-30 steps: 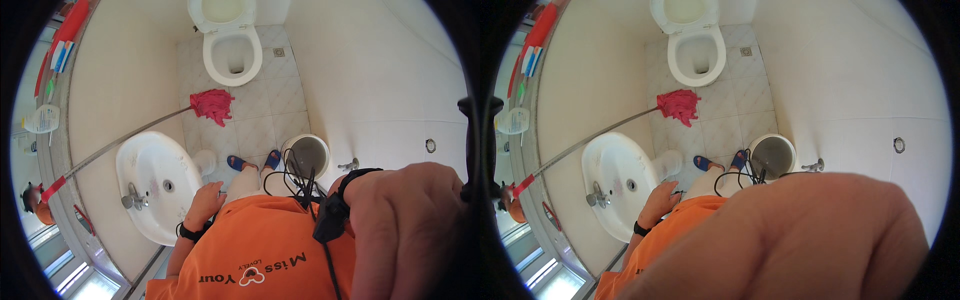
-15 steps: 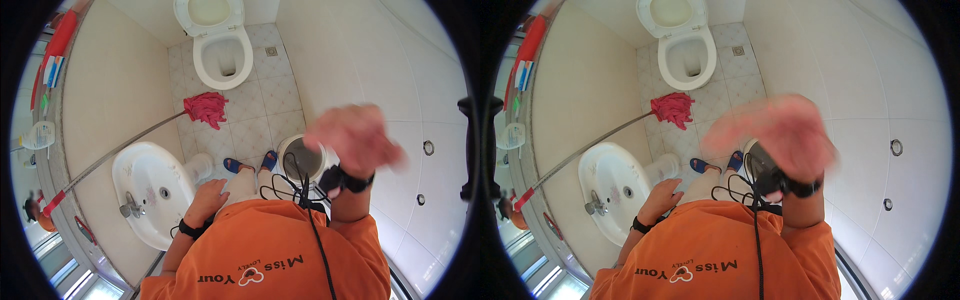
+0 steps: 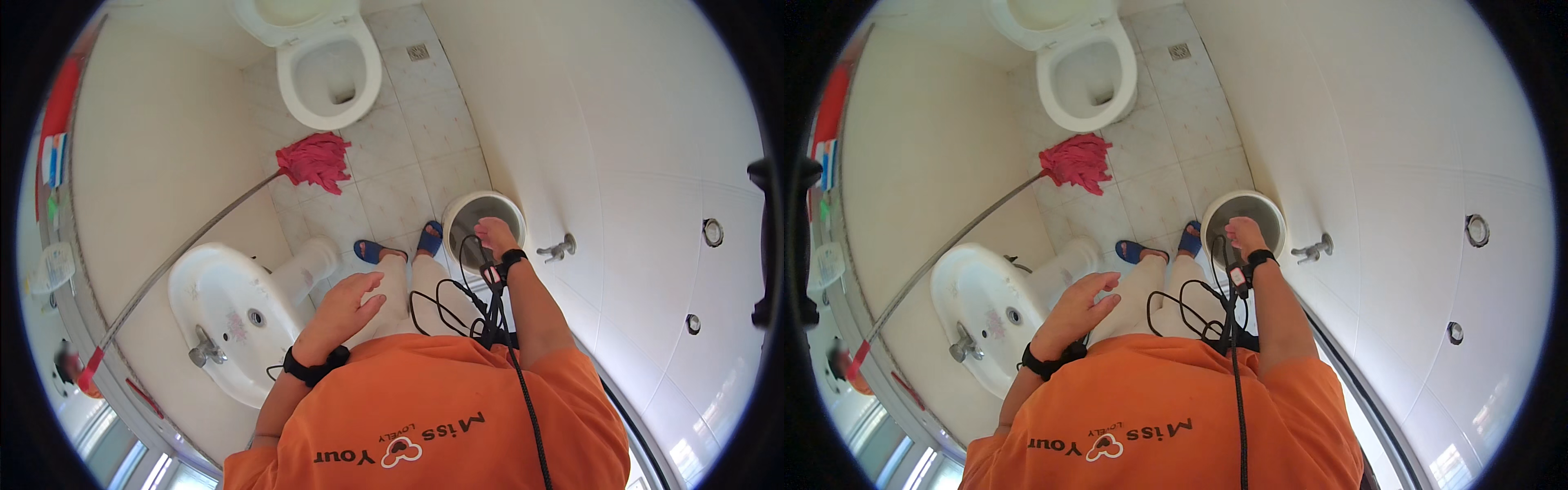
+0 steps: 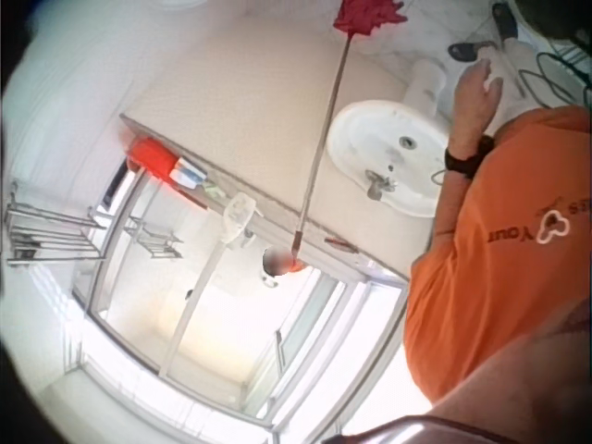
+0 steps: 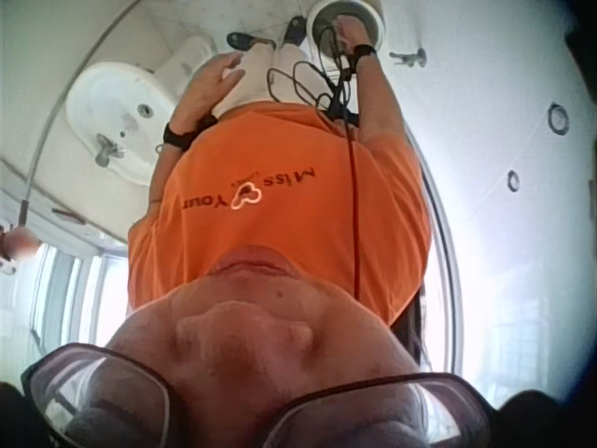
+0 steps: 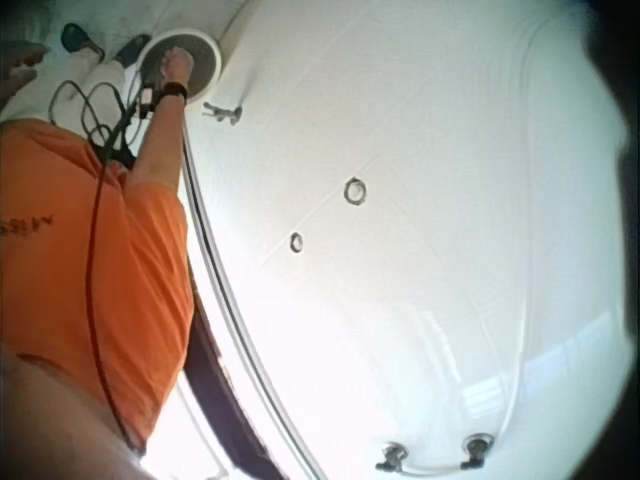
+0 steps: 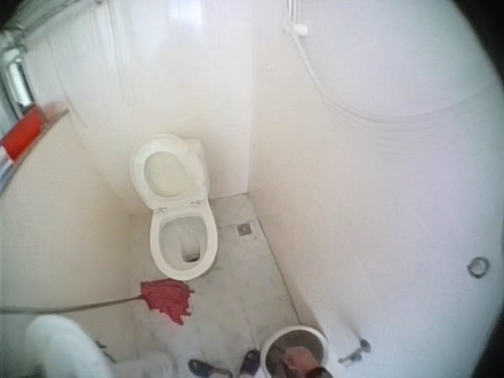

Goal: The person mops the bathroom floor using a red mop and a bucket of water. They repeatedly mop around the toilet and sink, then empty the bucket into the toilet and refill it from the tap.

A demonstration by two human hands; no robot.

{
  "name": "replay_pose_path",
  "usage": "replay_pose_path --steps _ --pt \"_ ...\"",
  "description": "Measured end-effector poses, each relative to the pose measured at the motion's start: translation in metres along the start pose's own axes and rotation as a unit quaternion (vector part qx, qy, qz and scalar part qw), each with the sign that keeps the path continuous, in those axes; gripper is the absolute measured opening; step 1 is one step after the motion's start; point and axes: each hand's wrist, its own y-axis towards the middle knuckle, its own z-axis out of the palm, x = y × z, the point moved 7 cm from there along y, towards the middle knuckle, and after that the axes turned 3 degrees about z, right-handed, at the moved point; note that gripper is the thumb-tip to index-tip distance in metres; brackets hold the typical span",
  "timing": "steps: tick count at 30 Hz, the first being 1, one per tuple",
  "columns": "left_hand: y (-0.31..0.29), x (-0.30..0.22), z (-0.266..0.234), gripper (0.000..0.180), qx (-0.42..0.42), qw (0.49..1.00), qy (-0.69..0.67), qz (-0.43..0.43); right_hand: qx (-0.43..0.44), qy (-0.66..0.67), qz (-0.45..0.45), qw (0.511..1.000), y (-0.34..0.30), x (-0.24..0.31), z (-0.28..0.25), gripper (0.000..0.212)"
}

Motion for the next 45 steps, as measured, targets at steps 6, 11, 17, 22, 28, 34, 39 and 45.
replay_pose_path --steps 6,11,17,22,28,34,39,45 --pt "0.015 0.022 0.034 0.033 0.054 0.995 -0.045 -0.070 0.002 0.111 0.011 0.994 0.023 -0.067 -0.008 0.024" --pt "0.039 0.016 0.067 0.031 0.094 0.984 -0.126 -0.079 0.015 0.138 0.014 0.990 0.032 -0.087 -0.002 0.029" --pt "0.081 -0.004 0.094 0.029 0.089 0.984 -0.146 -0.044 -0.014 0.138 0.036 0.990 0.040 -0.104 -0.015 0.031" --pt "0.096 -0.012 0.114 0.028 0.112 0.984 -0.132 -0.039 -0.016 0.123 0.069 0.990 0.042 -0.120 -0.038 0.031" --pt "0.101 0.001 0.124 0.029 0.111 0.982 -0.137 -0.068 -0.047 0.142 0.094 0.984 0.048 -0.129 -0.072 0.023" --pt "0.112 0.027 0.129 0.029 0.121 0.979 -0.131 -0.104 -0.062 0.183 0.081 0.978 0.053 -0.133 -0.075 0.029" --pt "0.131 0.054 0.135 0.028 0.134 0.981 -0.095 -0.101 -0.072 0.146 0.067 0.984 0.067 -0.119 -0.064 0.031" --pt "0.135 0.137 0.131 0.024 0.116 0.982 -0.036 -0.148 -0.112 0.079 -0.033 0.990 0.103 -0.062 -0.053 0.027"
